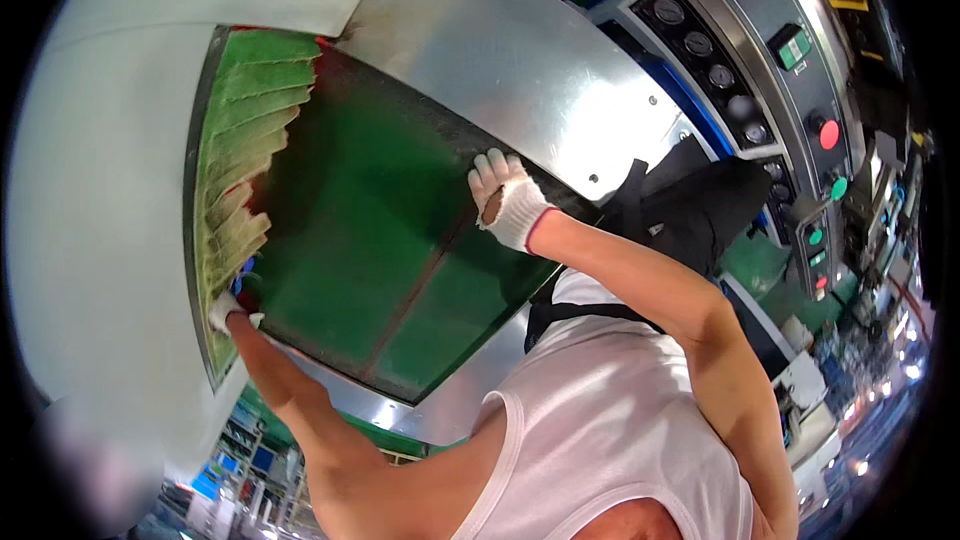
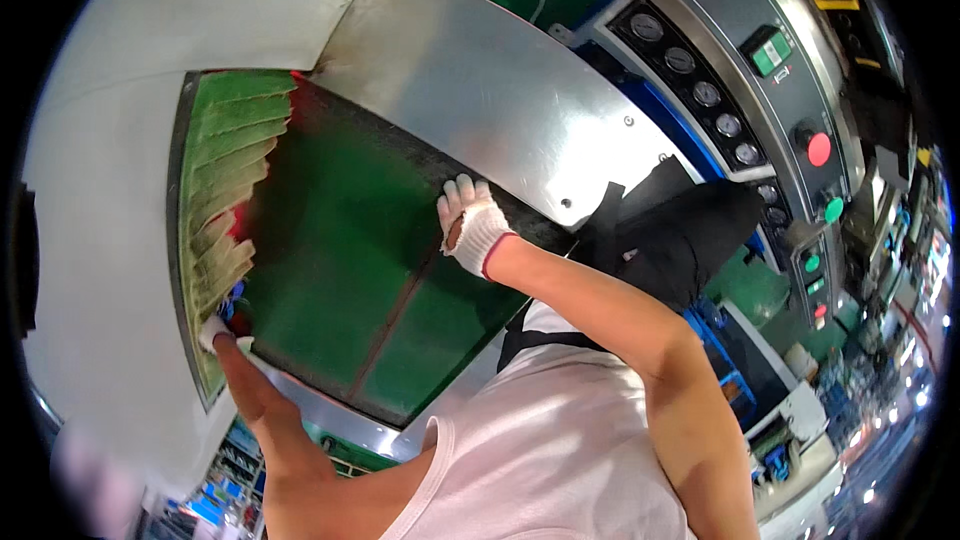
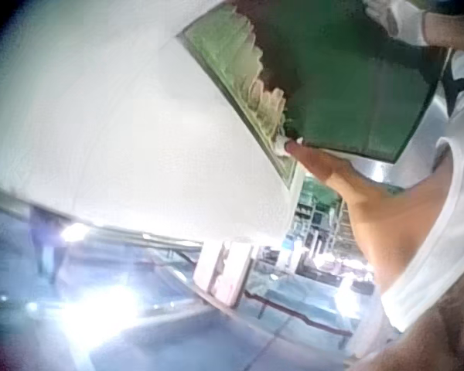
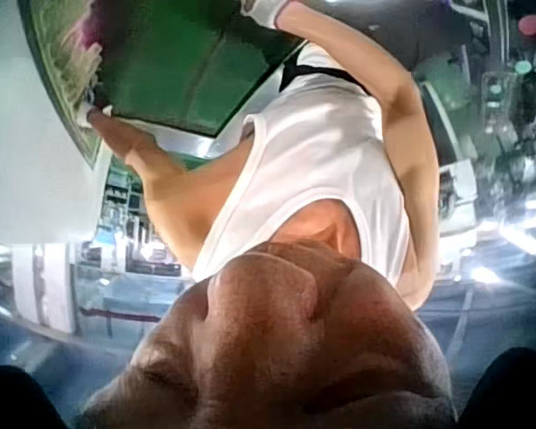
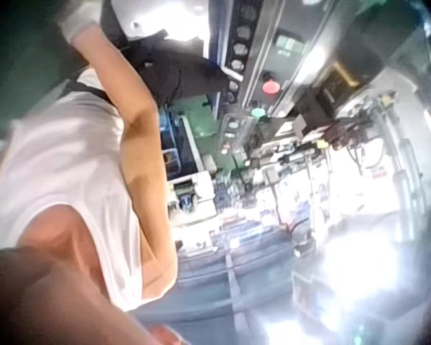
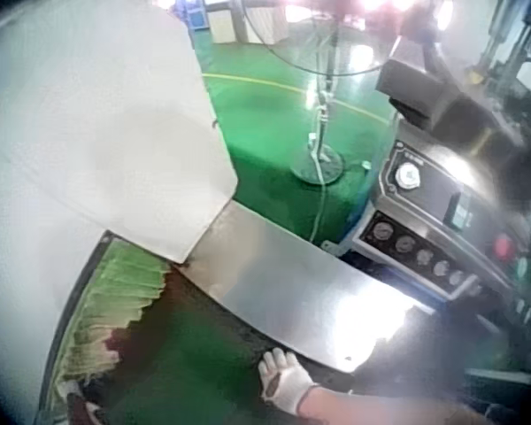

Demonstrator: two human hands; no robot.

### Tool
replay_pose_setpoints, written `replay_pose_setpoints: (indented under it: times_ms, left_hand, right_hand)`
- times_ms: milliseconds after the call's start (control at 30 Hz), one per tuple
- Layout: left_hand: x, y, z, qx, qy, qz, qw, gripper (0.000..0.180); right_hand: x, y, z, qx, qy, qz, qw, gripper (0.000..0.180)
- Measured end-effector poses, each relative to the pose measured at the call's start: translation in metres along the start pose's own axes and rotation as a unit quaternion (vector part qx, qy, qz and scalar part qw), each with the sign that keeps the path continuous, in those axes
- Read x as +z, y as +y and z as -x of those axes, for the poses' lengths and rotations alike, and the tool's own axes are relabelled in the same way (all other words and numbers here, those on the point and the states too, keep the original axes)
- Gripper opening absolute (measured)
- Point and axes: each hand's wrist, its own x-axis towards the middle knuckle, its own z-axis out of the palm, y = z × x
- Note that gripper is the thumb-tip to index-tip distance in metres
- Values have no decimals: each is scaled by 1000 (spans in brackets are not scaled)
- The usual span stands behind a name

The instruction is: The person repeatedly picks up blue and black sneakers from a conveyor belt, places them into a machine fixture, and then removes them to place them back on the belt. The person handles the shoes one at a time in a continuous loop throughout the video.

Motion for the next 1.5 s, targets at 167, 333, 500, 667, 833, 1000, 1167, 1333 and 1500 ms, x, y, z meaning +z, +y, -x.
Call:
replay_pose_setpoints:
  times_ms: [167,333,500,667,833,1000,1167,1333,1500]
  left_hand:
    - [88,-62,-80,160,317,0,935,67]
    - [49,-9,-72,13,81,69,994,52]
    - [39,1,-21,-10,29,13,999,42]
    - [82,33,38,-50,251,106,961,41]
    - [-79,128,262,69,303,522,794,37]
    - [-111,209,406,249,393,568,678,32]
    - [-165,230,449,380,356,525,673,28]
    - [-247,231,573,585,367,446,570,23]
    - [-333,290,710,812,382,262,355,26]
  right_hand:
    - [14,3,0,-36,-28,46,998,63]
    - [39,-2,-6,-3,-27,68,997,61]
    - [41,8,0,-3,1,41,999,80]
    - [32,3,6,-26,-9,46,999,63]
    - [28,26,31,-99,116,45,987,55]
    - [-96,45,134,-161,172,-270,934,63]
    - [-106,75,200,-60,209,-333,918,66]
    - [-144,69,209,23,236,-194,952,43]
    - [-118,123,267,155,439,-305,831,29]
